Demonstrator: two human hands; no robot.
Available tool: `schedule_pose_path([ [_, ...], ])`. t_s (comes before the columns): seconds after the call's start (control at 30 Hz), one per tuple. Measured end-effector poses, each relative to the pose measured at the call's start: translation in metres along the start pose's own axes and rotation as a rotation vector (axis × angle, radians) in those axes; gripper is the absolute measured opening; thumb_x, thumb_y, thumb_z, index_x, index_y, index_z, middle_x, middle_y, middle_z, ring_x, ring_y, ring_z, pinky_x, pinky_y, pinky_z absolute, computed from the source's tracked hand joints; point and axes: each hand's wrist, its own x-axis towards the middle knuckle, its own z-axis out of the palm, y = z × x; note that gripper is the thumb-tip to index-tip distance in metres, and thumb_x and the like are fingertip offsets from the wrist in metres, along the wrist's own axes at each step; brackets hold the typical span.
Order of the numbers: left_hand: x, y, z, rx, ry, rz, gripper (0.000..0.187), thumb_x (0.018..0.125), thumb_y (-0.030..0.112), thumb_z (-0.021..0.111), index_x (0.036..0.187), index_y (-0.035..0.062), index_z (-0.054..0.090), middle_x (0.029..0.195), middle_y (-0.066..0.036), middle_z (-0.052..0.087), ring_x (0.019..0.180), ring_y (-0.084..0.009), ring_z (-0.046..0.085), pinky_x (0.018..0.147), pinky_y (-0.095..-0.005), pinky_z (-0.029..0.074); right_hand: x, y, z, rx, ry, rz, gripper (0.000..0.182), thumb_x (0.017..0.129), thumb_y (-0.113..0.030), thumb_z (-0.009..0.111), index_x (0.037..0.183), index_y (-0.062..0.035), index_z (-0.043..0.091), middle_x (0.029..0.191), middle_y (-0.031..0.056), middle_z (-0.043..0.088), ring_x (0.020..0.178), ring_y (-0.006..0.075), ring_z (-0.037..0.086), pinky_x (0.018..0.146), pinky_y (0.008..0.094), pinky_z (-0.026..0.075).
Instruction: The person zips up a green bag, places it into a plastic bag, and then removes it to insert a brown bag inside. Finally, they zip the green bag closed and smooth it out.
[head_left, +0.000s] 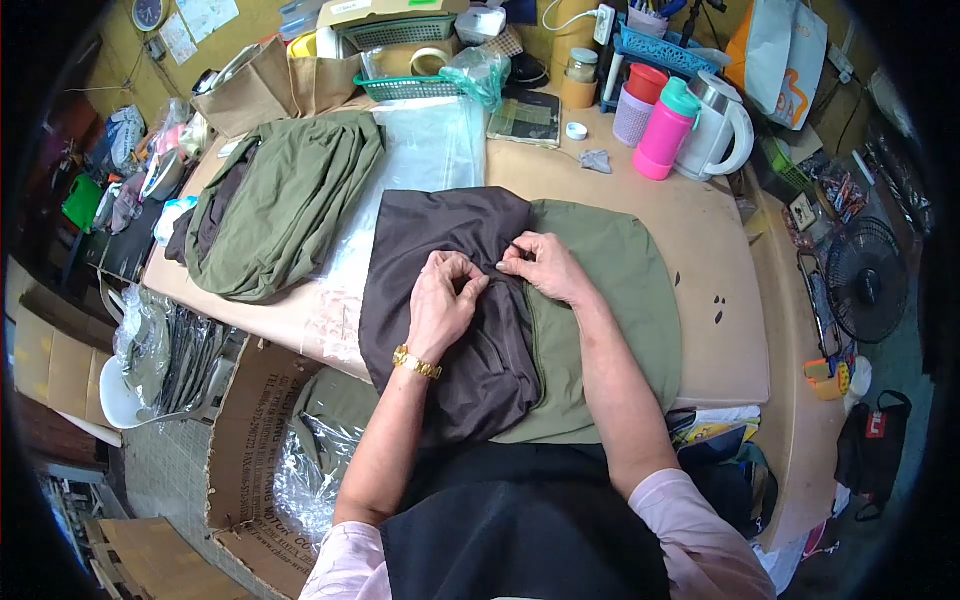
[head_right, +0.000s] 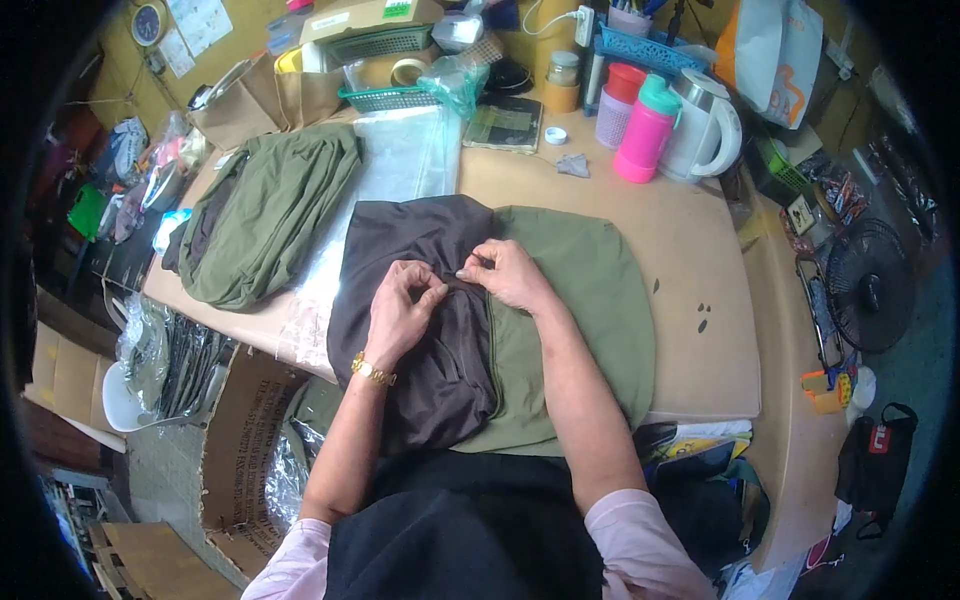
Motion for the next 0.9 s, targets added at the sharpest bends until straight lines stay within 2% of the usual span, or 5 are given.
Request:
schedule_pose_path([
  [0.07,0.001,0.006,-0.01,-0.066,0.006,0.031,0.014,0.086,0.014,0.072,0.093,0.0029,0.067,0.085,-0.009,0.066,0.079,-0.0196,0.064,0.074,-0.0306,0.049,0.002,-0.009,-0.001,0.062,0.046,0.022,0.026,0.085,-0.022,0.076,0.082,0.0018,0.065,0.077,0.0084,0.059,0.072,0.0158,0.054,0.068,0.0319,0.045],
  [0.27,0.006,0.007,-0.036,-0.597,-0.422,-0.31,0.017,0.092,0.014,0.07,0.099,-0.0008,0.067,0.088,0.005,0.065,0.081,-0.0041,0.056,0.075,-0.0204,0.045,-0.001,-0.024,0.008,0.045,0.19,-0.11,0.023,0.092,-0.015,0.069,0.081,0.0036,0.062,0.079,0.0085,0.055,0.074,0.0169,0.058,0.067,0.0323,0.047],
  [0.53,-0.004,-0.032,-0.03,-1.246,-0.366,-0.466,0.027,0.092,0.012,0.071,0.115,0.0007,0.066,0.086,0.007,0.066,0.07,0.0003,0.052,0.064,-0.0149,0.041,-0.004,-0.035,0.013,0.206,0.279,-0.061,0.012,0.083,-0.006,0.075,0.081,0.0011,0.066,0.078,0.002,0.057,0.069,0.0099,0.052,0.065,0.0261,0.042],
  [0.73,-0.01,-0.031,-0.027,-1.257,-0.284,-0.415,0.032,0.09,0.008,0.072,0.118,-0.0015,0.062,0.088,0.003,0.068,0.075,-0.001,0.058,0.069,-0.0143,0.044,-0.013,-0.063,0.01,0.189,0.062,-0.073,0.016,0.078,-0.004,0.081,0.093,-0.0017,0.073,0.074,-0.0037,0.052,0.064,0.0037,0.042,0.056,0.022,0.035],
  [0.9,-0.015,-0.022,-0.024,-1.18,-0.188,-0.414,0.031,0.089,0.006,0.073,0.117,-0.0027,0.063,0.088,0.001,0.069,0.077,-0.0012,0.059,0.072,-0.0153,0.046,-0.01,-0.046,0.026,0.146,0.041,-0.241,0.016,0.078,0.0,0.078,0.091,0.0011,0.07,0.079,0.0045,0.062,0.072,0.0105,0.059,0.065,0.0252,0.047],
])
